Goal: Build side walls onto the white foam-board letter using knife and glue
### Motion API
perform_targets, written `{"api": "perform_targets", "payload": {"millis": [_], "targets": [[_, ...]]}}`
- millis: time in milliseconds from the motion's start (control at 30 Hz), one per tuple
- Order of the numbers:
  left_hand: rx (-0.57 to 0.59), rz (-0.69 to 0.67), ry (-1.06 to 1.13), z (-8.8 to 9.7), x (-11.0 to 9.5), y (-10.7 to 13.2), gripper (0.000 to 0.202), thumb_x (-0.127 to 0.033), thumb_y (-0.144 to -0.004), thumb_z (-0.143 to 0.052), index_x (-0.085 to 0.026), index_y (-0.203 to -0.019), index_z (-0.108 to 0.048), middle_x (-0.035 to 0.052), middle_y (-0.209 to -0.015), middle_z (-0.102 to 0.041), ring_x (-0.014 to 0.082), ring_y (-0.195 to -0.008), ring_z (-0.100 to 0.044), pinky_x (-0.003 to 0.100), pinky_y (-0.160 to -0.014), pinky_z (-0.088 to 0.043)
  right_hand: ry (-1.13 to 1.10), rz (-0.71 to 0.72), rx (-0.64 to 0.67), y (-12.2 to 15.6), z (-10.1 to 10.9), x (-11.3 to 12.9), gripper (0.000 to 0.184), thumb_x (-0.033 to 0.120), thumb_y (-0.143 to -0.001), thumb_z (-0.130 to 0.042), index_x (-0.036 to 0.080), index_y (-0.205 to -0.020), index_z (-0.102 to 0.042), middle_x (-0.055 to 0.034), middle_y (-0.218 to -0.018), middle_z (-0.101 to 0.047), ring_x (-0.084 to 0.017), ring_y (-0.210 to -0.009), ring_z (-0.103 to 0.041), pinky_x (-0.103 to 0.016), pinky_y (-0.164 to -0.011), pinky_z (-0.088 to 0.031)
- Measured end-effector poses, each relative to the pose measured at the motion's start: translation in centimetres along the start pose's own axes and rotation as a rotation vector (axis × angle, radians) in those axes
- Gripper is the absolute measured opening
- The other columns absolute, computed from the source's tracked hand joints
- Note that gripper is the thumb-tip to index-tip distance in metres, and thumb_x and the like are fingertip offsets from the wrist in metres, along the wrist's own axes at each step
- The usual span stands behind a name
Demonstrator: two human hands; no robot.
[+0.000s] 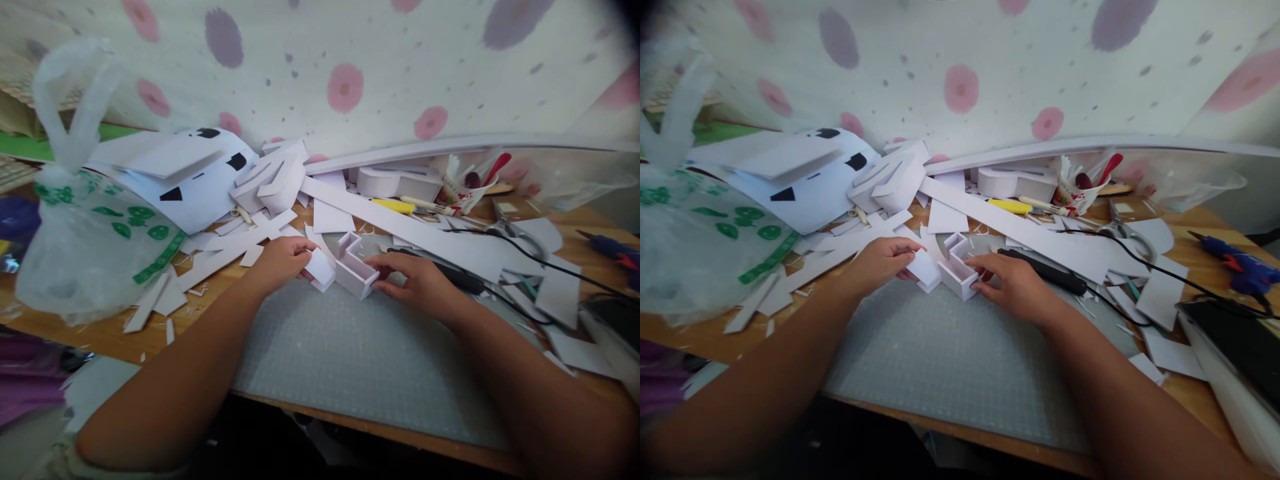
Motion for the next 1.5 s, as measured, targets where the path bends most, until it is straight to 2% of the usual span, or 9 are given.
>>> {"api": "perform_targets", "payload": {"millis": [300, 400, 600, 833, 1033, 1200, 1267, 1367, 1500], "targets": [[-0.034, -0.051, 0.11, 1.7, 0.7, 0.0, 0.025, -0.021, -0.077, -0.055, -0.018, -0.096, -0.07, 0.0048, -0.09, -0.069, 0.0118, -0.067, -0.062, 0.023, -0.057, -0.053, 0.013, -0.017, 0.009, 0.1, -0.1, -0.4, 0.033, 0.023, -0.084, -0.06, 0.019, -0.117, -0.062, -0.0076, -0.102, -0.071, -0.019, -0.081, -0.066, -0.035, -0.077, -0.053], [-0.024, -0.039, 0.234, 1.9, 0.4, 0.2, 0.024, -0.021, -0.076, -0.057, -0.016, -0.094, -0.07, 0.004, -0.082, -0.067, 0.0111, -0.062, -0.059, 0.023, -0.055, -0.05, 0.014, -0.028, 0.01, 0.1, -0.1, -0.4, 0.032, 0.024, -0.084, -0.059, 0.02, -0.116, -0.063, -0.0069, -0.101, -0.072, -0.018, -0.08, -0.066, -0.035, -0.076, -0.053], [0.114, -0.031, 0.6, 1.4, 0.1, 0.4, 0.022, -0.026, -0.077, -0.061, -0.014, -0.092, -0.07, 0.0014, -0.07, -0.061, 0.0074, -0.052, -0.049, 0.02, -0.047, -0.039, 0.001, -0.065, 0.021, 0.1, -0.1, -0.2, 0.032, 0.027, -0.084, -0.057, 0.021, -0.115, -0.064, -0.0063, -0.097, -0.072, -0.019, -0.08, -0.066, -0.032, -0.074, -0.053], [0.183, -0.034, 0.679, 1.0, 0.2, 0.6, 0.021, -0.027, -0.08, -0.062, -0.012, -0.093, -0.07, 0.0009, -0.065, -0.057, 0.007, -0.051, -0.048, 0.019, -0.045, -0.035, -0.008, -0.088, 0.053, 0.0, -0.1, 0.0, 0.033, 0.028, -0.085, -0.056, 0.02, -0.116, -0.063, -0.0071, -0.098, -0.071, -0.019, -0.081, -0.065, -0.033, -0.075, -0.052], [0.068, -0.112, 0.479, 1.2, 0.4, 0.2, 0.019, -0.024, -0.08, -0.06, -0.015, -0.093, -0.068, -0.0011, -0.068, -0.058, 0.0047, -0.046, -0.045, 0.018, -0.042, -0.035, -0.007, -0.108, 0.056, 0.1, -0.2, -0.2, 0.034, 0.028, -0.085, -0.056, 0.021, -0.118, -0.062, -0.0059, -0.099, -0.071, -0.019, -0.083, -0.065, -0.033, -0.077, -0.051], [-0.366, -0.261, 0.049, 1.0, 1.0, -0.4, 0.015, -0.023, -0.082, -0.058, -0.018, -0.093, -0.066, -0.0005, -0.076, -0.066, 0.0085, -0.054, -0.058, 0.022, -0.053, -0.049, -0.027, -0.115, 0.077, 0.0, -0.2, -0.1, 0.034, 0.026, -0.085, -0.057, 0.021, -0.119, -0.06, -0.0059, -0.103, -0.07, -0.019, -0.086, -0.064, -0.034, -0.08, -0.049], [-0.455, -0.375, -0.155, 0.4, 0.9, -0.5, 0.016, -0.021, -0.082, -0.057, -0.019, -0.094, -0.068, 0.0008, -0.08, -0.07, 0.0116, -0.062, -0.063, 0.025, -0.06, -0.052, -0.047, -0.102, 0.08, 0.0, -0.1, 0.1, 0.033, 0.025, -0.086, -0.057, 0.021, -0.119, -0.06, -0.0051, -0.104, -0.069, -0.018, -0.085, -0.064, -0.033, -0.081, -0.049], [-0.448, -0.568, -0.398, -0.7, 0.5, -0.5, 0.018, -0.015, -0.082, -0.057, -0.02, -0.094, -0.07, 0.0023, -0.09, -0.074, 0.0147, -0.077, -0.067, 0.029, -0.071, -0.054, -0.059, -0.094, 0.08, -0.1, -0.1, 0.3, 0.032, 0.024, -0.087, -0.056, 0.022, -0.118, -0.059, -0.0046, -0.105, -0.069, -0.017, -0.085, -0.063, -0.033, -0.08, -0.049], [-0.402, -0.687, -0.466, -1.6, 0.0, -0.5, 0.021, -0.012, -0.083, -0.057, -0.021, -0.095, -0.071, 0.0023, -0.093, -0.075, 0.0145, -0.082, -0.069, 0.028, -0.075, -0.054, -0.053, -0.111, 0.089, -0.1, -0.1, 0.2, 0.034, 0.024, -0.087, -0.057, 0.022, -0.121, -0.058, -0.005, -0.106, -0.069, -0.018, -0.087, -0.063, -0.034, -0.081, -0.048]]}}
Point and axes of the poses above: each hand's wrist, its own y-axis away from the middle knuckle, its own z-axis out of the back of the hand, x = y × z, the point moved 2 cm from there along -y, towards the middle knuckle
